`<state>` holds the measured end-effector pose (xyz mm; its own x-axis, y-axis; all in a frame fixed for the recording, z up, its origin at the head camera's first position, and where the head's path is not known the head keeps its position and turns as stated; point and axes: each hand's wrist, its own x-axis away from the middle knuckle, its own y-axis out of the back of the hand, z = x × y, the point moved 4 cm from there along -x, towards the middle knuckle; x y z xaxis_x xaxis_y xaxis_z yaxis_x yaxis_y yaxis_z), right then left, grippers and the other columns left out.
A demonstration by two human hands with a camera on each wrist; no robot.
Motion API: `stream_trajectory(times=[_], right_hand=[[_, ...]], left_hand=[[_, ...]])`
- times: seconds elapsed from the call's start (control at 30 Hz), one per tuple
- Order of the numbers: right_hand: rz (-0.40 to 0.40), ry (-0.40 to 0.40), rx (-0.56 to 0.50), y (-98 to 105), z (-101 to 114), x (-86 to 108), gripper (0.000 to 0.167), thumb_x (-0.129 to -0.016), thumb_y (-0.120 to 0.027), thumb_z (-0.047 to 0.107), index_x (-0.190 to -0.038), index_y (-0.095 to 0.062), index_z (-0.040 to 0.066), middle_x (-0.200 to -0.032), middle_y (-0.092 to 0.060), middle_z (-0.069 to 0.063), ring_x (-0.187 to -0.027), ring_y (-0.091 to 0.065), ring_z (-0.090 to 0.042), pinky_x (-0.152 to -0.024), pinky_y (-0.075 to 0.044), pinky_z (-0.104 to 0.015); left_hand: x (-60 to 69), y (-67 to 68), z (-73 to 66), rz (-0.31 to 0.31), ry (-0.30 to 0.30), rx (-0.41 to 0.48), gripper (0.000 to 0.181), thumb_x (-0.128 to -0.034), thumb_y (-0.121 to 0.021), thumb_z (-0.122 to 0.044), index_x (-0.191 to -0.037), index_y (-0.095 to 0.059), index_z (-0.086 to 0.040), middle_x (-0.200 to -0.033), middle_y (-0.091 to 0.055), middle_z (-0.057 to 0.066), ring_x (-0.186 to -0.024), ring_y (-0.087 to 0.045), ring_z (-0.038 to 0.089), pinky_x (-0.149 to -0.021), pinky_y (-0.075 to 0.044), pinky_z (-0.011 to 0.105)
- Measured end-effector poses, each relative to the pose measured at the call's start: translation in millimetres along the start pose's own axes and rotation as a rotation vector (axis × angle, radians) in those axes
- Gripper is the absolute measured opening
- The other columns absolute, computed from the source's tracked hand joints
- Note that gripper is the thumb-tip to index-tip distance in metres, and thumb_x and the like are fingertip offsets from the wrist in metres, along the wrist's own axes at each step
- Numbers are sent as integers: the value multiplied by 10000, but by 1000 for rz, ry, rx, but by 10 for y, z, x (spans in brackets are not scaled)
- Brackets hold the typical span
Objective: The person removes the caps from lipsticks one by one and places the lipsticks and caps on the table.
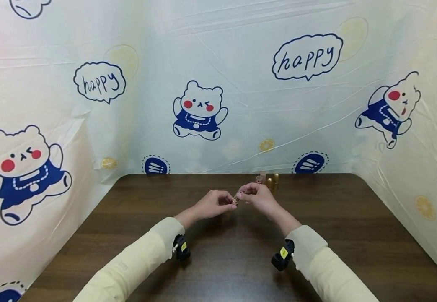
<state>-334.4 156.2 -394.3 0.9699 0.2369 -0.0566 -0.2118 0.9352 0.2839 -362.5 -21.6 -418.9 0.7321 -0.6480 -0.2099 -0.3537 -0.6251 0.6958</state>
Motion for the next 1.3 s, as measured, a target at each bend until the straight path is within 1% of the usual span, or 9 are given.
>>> stream_trajectory(times=[0.07,0.27,0.37,0.53,0.73,0.9,1.13,1.23,1.3], right_hand=[[-1,-2,-3,-3,-11,-6,300,-929,-678,165,-1128,-616,-50,-985,-638,-121,-904,-616,-210,-887,-487,-492],[0,-12,-5,-18,-25,-8,290,-927,-681,171,-1123,-627,-36,-993,-639,-125,-997,-594,-365,-903,-475,-510],[1,-17,-5,-28,-27,-8,278,-928,-681,174,-1115,-634,-25,-992,-640,-122,-1021,-578,-407,-908,-468,-521],[-8,-16,13,-36,-29,-10,260,-930,-678,181,-1092,-639,-20,-977,-641,-114,-991,-581,-390,-883,-491,-489],[-19,-10,37,-38,-38,-17,279,-929,-680,187,-1094,-639,-33,-979,-639,-123,-952,-589,-349,-852,-514,-448],[-34,-11,54,-35,-31,-9,253,-930,-679,187,-1078,-650,-17,-971,-634,-116,-949,-583,-374,-854,-508,-474],[-58,15,75,-18,-13,11,213,-938,-667,185,-1046,-663,2,-941,-633,-106,-932,-563,-414,-826,-502,-478],[-59,17,77,-14,-16,9,200,-938,-668,180,-1035,-664,5,-937,-636,-106,-904,-567,-384,-841,-487,-513],[-59,15,74,-15,-20,5,196,-937,-669,175,-1035,-665,5,-939,-639,-106,-896,-575,-366,-840,-490,-507]], left_hand=[[0,1,2,-1,0,-1,140,-917,-697,-263,-943,-685,-125,-831,-638,-72,-710,-574,78,-638,-484,244],[-5,1,6,-2,2,-7,128,-912,-704,-249,-926,-687,-123,-808,-634,-73,-685,-559,79,-618,-470,240],[-2,1,7,-4,10,-14,120,-909,-709,-244,-916,-689,-126,-795,-633,-75,-680,-554,78,-615,-463,239],[11,1,9,3,19,-15,118,-910,-707,-252,-899,-685,-136,-783,-633,-72,-671,-546,81,-608,-458,239],[13,-1,24,15,22,-16,118,-911,-705,-260,-888,-680,-147,-773,-631,-71,-659,-536,78,-599,-455,235],[-5,-5,37,23,22,-14,135,-915,-699,-275,-874,-678,-148,-755,-626,-67,-642,-523,80,-582,-448,237],[-33,-2,22,17,28,-1,146,-911,-702,-282,-859,-679,-147,-740,-624,-56,-634,-512,95,-570,-436,242],[-30,4,12,16,30,-3,143,-909,-705,-280,-859,-680,-149,-740,-624,-56,-637,-514,101,-570,-435,240],[-24,8,6,17,32,-2,139,-909,-706,-277,-863,-681,-148,-744,-625,-55,-641,-515,103,-573,-435,239]])
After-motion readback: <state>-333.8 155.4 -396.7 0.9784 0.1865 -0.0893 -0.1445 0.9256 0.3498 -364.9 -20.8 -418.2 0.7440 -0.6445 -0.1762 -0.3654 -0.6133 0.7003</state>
